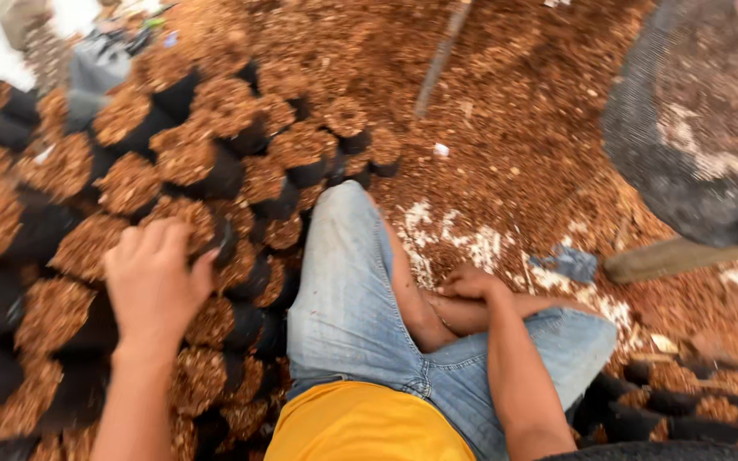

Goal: The person fills small black nursery bags with organic substrate by hand while sitting on the ground.

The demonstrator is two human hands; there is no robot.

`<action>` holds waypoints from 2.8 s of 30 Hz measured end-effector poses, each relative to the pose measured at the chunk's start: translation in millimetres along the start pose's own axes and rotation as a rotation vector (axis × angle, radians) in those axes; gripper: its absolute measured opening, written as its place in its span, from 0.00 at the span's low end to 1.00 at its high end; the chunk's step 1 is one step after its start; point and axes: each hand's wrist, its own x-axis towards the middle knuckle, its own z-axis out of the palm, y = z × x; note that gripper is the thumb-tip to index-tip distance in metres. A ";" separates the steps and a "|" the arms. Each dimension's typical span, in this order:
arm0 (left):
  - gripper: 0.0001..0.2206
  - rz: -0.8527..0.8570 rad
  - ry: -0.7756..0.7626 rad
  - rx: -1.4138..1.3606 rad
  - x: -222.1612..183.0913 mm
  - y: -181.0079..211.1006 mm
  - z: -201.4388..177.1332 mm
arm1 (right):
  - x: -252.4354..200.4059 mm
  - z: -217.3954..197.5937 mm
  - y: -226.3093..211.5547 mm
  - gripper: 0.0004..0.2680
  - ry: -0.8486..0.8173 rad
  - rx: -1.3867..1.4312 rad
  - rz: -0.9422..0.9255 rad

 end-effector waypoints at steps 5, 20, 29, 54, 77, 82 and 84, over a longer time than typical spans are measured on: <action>0.16 0.116 -0.023 -0.100 1.1 -31.2 -3.5 | 5.8 -14.6 -27.2 0.23 0.798 0.009 -0.415; 0.24 0.236 0.339 -0.254 -12.0 49.3 31.8 | -50.0 -139.2 -47.2 0.18 0.697 0.097 0.198; 0.12 0.482 0.308 -0.780 61.6 194.7 74.2 | -83.1 -108.0 125.8 0.34 0.625 0.176 0.679; 0.46 0.249 -1.074 -0.552 143.2 368.0 232.4 | -13.9 -141.0 77.0 0.33 1.360 0.426 0.514; 0.48 0.269 -0.369 -0.385 116.0 472.7 366.6 | 124.1 -381.8 246.7 0.38 1.272 0.661 0.099; 0.47 0.228 -0.374 -0.484 114.4 475.0 364.2 | 153.8 -406.0 315.4 0.28 1.394 0.402 -0.277; 0.48 0.256 -0.400 -0.438 112.1 473.8 365.6 | 167.4 -431.1 306.9 0.30 1.453 0.286 -0.446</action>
